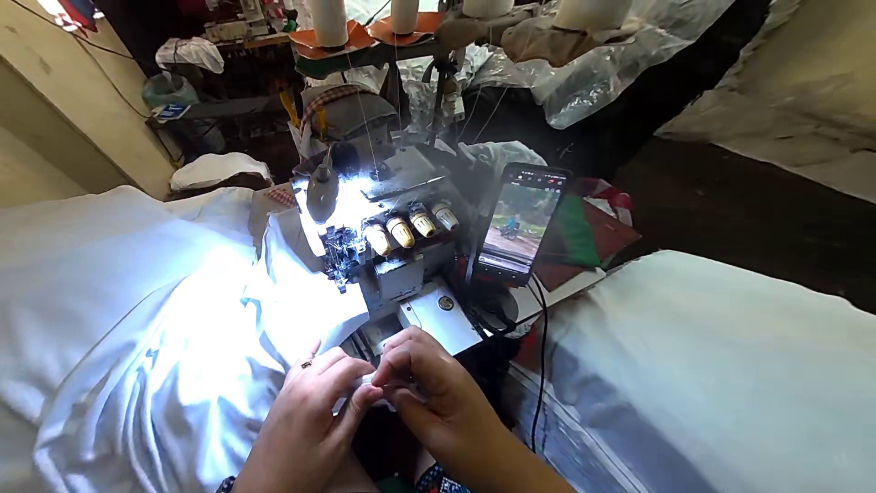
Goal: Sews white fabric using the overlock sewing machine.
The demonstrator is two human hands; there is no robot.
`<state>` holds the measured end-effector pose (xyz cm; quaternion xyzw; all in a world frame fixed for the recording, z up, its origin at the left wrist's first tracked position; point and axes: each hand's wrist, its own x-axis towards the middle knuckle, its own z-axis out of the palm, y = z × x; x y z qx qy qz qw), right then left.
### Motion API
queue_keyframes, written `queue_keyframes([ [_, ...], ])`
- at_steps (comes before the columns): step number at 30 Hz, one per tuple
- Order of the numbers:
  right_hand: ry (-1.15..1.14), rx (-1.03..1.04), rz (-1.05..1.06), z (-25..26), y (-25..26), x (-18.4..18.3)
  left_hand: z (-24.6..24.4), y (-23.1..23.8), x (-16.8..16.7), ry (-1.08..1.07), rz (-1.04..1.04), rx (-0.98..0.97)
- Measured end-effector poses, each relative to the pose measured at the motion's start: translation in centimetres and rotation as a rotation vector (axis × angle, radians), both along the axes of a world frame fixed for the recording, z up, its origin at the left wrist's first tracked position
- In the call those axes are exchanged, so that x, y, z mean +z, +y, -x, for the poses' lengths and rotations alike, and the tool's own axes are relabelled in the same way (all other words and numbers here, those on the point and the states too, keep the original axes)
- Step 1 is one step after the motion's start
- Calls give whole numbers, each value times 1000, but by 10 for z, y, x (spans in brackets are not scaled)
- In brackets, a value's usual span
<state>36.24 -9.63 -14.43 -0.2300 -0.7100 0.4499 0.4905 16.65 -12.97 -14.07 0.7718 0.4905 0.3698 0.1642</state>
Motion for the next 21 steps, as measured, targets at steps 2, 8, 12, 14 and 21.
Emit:
queue_keyframes([
  [2, 11, -26, 69, -3, 2, -1, 0, 4, -1, -36, -13, 12],
  [8, 8, 191, 545, -11, 4, 8, -2, 1, 8, -142, 31, 5],
  [12, 31, 201, 509, -12, 4, 6, -3, -1, 13, -171, 24, 45],
  [14, -12, 233, 497, -12, 4, 5, -6, -1, 14, -257, 32, 8],
  [21, 73, 232, 500, -8, 2, 5, -12, -5, 14, -241, 14, 113],
])
